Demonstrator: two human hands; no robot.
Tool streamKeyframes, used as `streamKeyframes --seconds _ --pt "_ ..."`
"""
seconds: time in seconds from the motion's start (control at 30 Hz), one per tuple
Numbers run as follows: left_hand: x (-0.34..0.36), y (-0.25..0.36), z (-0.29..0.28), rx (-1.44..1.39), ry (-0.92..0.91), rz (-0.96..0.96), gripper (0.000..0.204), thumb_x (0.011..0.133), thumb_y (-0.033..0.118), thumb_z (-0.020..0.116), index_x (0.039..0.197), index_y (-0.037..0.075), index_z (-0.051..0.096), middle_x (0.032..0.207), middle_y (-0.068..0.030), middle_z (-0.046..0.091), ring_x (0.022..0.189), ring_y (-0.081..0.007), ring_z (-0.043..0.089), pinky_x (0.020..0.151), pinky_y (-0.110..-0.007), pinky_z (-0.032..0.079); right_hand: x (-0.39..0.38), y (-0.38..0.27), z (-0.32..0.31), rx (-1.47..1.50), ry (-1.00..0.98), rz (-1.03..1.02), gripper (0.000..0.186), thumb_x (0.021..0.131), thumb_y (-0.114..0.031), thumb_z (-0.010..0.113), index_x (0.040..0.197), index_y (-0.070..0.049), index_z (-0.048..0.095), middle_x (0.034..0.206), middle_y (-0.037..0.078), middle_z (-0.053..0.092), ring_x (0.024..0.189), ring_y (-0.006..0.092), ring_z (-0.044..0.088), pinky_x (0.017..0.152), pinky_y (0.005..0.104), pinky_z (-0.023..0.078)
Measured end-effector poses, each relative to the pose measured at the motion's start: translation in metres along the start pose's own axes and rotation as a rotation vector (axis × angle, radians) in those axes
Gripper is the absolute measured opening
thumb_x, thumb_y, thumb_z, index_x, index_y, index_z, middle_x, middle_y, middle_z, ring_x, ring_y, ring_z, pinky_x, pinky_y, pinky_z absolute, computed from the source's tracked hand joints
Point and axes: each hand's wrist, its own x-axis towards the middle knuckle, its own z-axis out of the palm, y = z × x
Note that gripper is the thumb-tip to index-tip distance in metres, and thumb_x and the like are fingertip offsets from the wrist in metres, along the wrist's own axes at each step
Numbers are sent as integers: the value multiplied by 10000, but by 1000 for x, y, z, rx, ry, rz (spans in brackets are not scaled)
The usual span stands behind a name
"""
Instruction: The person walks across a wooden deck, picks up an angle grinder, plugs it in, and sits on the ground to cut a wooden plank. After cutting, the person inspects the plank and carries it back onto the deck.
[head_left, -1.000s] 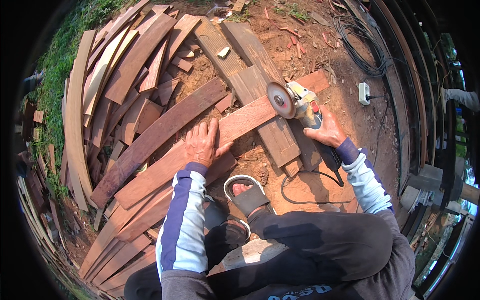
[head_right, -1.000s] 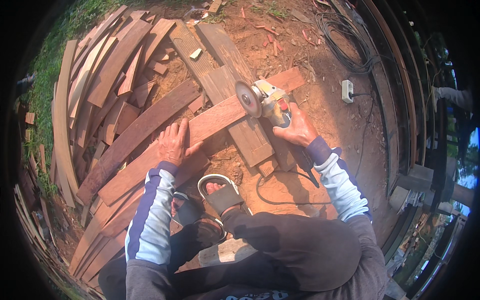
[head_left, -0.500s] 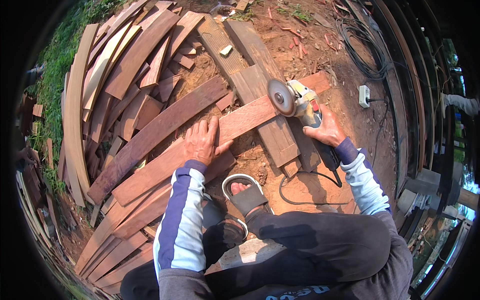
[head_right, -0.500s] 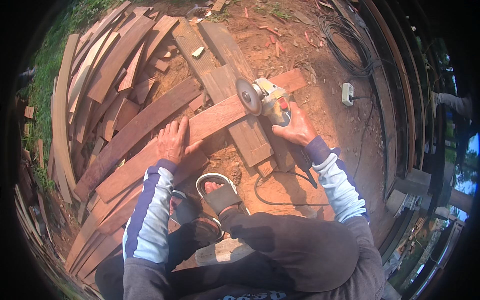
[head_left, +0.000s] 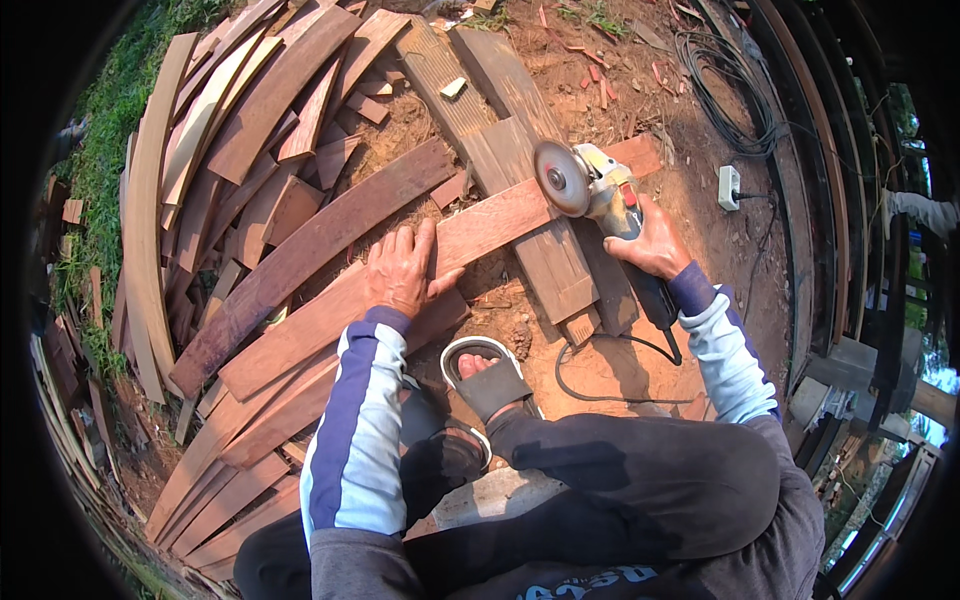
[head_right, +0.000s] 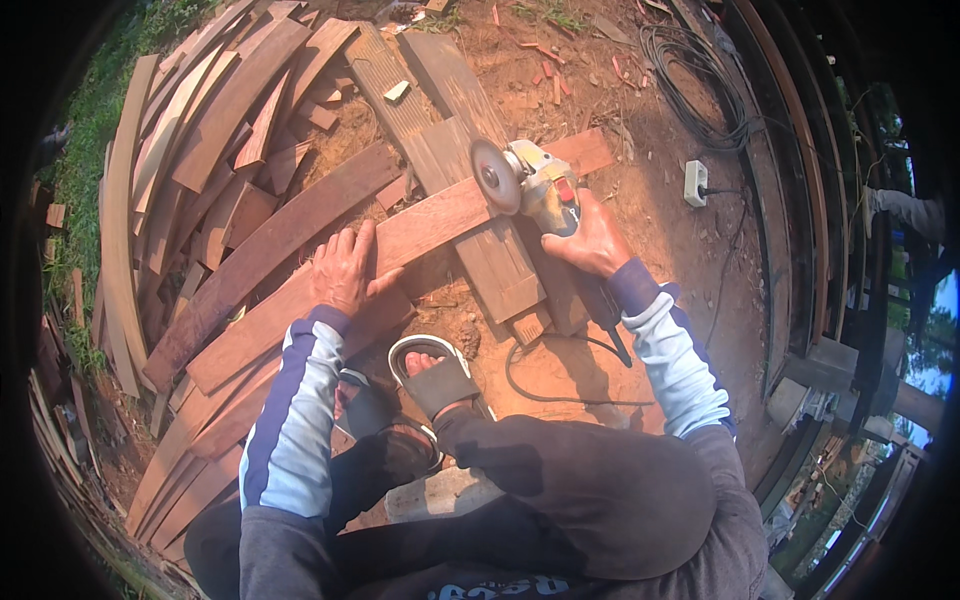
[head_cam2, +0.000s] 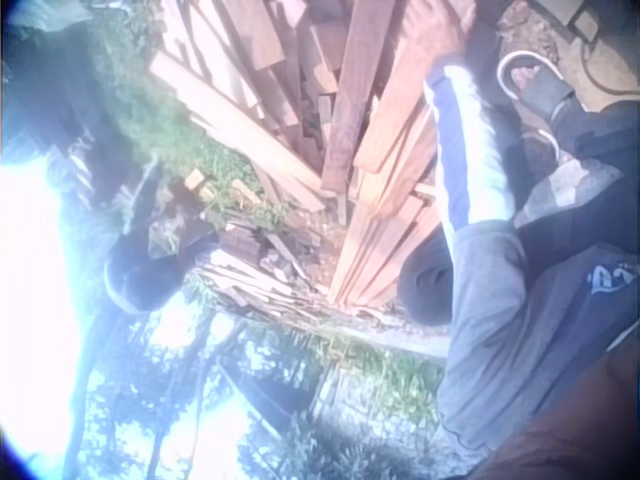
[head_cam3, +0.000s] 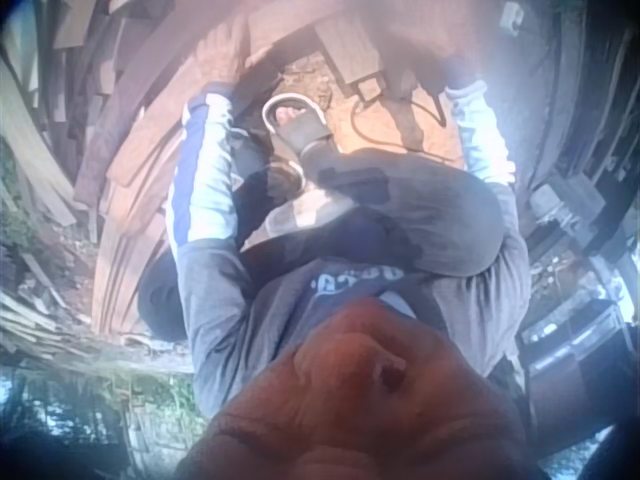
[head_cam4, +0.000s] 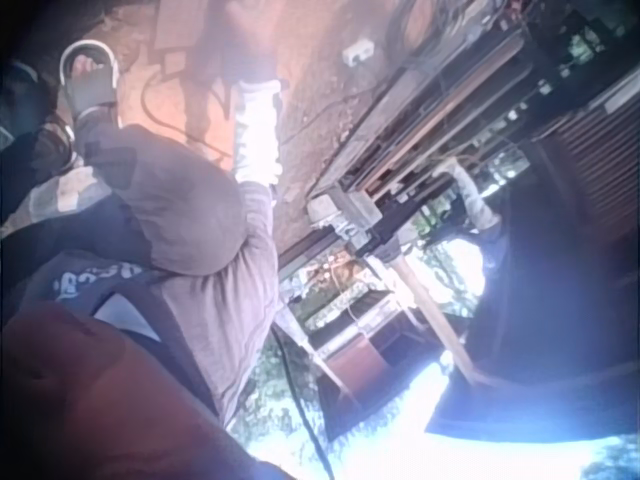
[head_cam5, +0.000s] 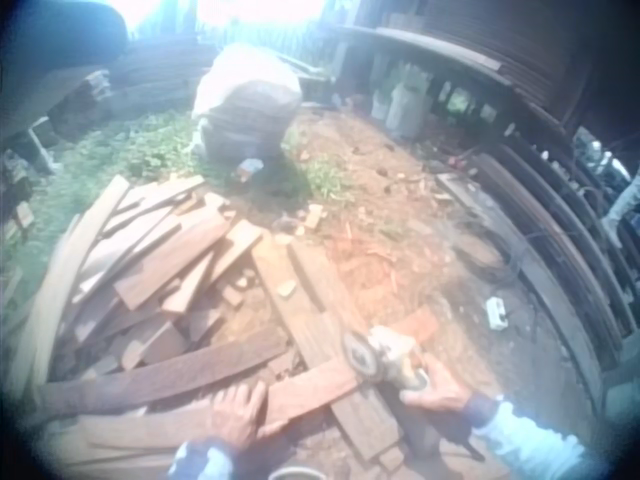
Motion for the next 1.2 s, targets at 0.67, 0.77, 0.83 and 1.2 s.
streamKeyframes --seconds 0.67,0.77,0.83,1.2 --pt "0 -2 3 18 -21 -4 763 725 546 733 1289 84 510 958 -109 534 924 -283 558 783 -408 448 -13 8 -1 -20 14 -37 569 619 -259 754 1012 102 557 894 246 653 828 333 657 757 405 517" --pt "-1 -4 6 3 -12 2 769 725 546 734 1295 83 505 964 -112 535 929 -289 557 788 -415 447 -17 7 -2 -13 2 -41 562 618 -252 755 1012 97 559 907 248 649 838 337 654 764 406 514" --pt "0 -4 5 -1 -27 -1 770 729 547 732 1298 82 502 969 -115 535 934 -293 556 793 -420 446 -19 11 -1 14 3 -54 562 619 -249 756 1019 94 559 916 249 647 846 338 653 772 407 512" --pt "0 -3 3 4 -56 -18 763 731 557 728 1290 89 502 981 -119 536 945 -296 556 808 -425 447 -32 22 -1 -29 -18 -33 610 624 -259 761 1058 104 532 927 272 644 871 372 656 780 420 511"
